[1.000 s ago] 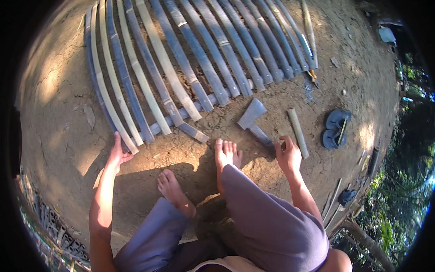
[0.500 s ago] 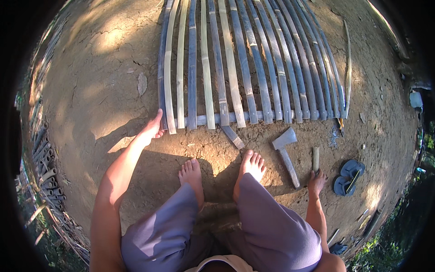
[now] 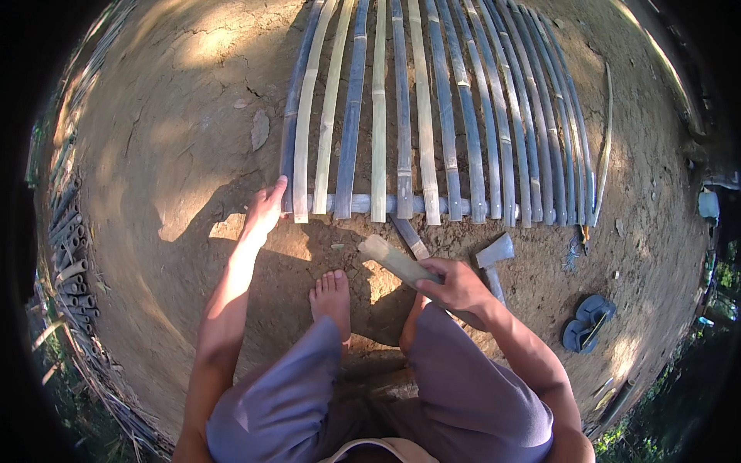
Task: The person assembles a bamboo mat by hand and using a small axe to tap slats into place and secure them with thin strips.
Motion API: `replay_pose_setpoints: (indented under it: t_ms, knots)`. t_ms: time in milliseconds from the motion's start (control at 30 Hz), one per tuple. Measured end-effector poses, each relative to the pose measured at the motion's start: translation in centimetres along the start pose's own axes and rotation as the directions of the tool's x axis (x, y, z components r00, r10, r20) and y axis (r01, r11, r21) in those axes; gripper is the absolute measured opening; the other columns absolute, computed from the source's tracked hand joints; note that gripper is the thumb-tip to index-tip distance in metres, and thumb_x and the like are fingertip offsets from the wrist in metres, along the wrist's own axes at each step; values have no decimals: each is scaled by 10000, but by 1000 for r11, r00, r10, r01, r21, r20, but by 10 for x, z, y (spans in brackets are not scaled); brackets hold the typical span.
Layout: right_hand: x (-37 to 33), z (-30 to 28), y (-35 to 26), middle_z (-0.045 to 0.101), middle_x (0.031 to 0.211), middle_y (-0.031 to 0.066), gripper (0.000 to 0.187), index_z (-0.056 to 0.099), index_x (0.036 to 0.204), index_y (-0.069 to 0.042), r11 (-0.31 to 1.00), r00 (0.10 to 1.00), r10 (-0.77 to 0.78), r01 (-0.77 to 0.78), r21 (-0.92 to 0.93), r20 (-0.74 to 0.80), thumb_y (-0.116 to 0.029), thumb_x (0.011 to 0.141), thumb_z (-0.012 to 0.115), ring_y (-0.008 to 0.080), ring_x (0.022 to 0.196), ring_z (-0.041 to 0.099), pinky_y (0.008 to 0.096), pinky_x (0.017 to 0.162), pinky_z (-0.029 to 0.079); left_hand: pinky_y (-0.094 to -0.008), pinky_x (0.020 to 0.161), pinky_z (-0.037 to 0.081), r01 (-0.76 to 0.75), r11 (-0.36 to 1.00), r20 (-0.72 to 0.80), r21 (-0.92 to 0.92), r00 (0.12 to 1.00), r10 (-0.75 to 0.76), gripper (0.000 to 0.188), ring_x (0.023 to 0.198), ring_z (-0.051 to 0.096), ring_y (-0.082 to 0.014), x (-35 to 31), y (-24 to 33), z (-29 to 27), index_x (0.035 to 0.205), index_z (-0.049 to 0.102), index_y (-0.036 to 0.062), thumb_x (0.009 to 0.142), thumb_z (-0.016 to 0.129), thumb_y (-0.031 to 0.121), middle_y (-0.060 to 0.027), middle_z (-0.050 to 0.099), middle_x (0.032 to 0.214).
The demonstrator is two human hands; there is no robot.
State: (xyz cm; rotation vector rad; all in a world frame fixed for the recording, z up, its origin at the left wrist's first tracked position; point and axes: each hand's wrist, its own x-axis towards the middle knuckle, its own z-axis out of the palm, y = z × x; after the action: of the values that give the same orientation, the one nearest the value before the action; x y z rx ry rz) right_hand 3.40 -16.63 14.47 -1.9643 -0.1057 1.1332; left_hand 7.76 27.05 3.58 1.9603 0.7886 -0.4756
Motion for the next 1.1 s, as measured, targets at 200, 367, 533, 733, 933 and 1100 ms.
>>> replay_pose_setpoints:
  t_ms: [200, 367, 533, 733, 933, 1100]
  knots:
    - [94, 92, -6, 736, 1032, 189, 644, 534, 1438, 23, 1000, 974, 9, -4, 20, -226, -289, 922, 761, 265, 917, 709, 364, 846, 558, -385, 617, 468, -56, 997, 9, 50, 998, 55, 686, 656, 627, -198, -19, 24, -5, 774, 649, 19, 988, 548, 663, -82, 634, 661]
    - [85, 118, -4, 497, 1324, 252, 850, 320, 1607, -119, 774, 895, -402, 218, -595, -196, -345, 910, 752, 434, 1058, 631, 498, 925, 554, -438, 673, 494, -3, 991, -13, 135, 1000, 5, 681, 715, 657, -270, -9, 7, 0, 809, 663, -3, 984, 558, 646, -146, 667, 722]
    - [93, 132, -1, 585, 1174, 319, 1057, 109, 1666, -196, 827, 999, -31, 9, -562, -30, -442, 872, 761, 470, 891, 701, 517, 789, 602, -468, 774, 517, 12, 983, 9, 181, 1000, -14, 729, 835, 703, -342, 8, -9, 17, 892, 688, -40, 975, 539, 669, -219, 709, 836]
    - [93, 135, -16, 691, 985, 266, 1025, 143, 1657, -135, 832, 999, 40, -29, -554, 8, -460, 893, 742, 422, 825, 716, 516, 751, 592, -499, 846, 528, -64, 935, -24, 350, 997, 77, 740, 947, 712, -442, 14, -34, 19, 982, 699, -65, 999, 499, 647, -283, 727, 952]
    - [99, 91, -10, 675, 1024, 153, 604, 549, 1443, -89, 747, 839, -444, 153, -647, -315, -386, 946, 721, 370, 820, 721, 462, 667, 602, -529, 882, 524, -97, 913, -79, 397, 987, 139, 713, 1015, 698, -471, 1, -18, 29, 1039, 682, -78, 1018, 482, 607, -320, 711, 1010]
    - [128, 60, -39, 649, 1061, 135, 586, 568, 1427, -105, 420, 626, -747, 186, -888, -222, -333, 918, 747, 318, 886, 656, 422, 772, 569, -460, 749, 580, -13, 998, -44, -64, 999, 10, 632, 887, 740, -361, 33, -58, 35, 1021, 672, -49, 1033, 529, 567, -232, 730, 940]
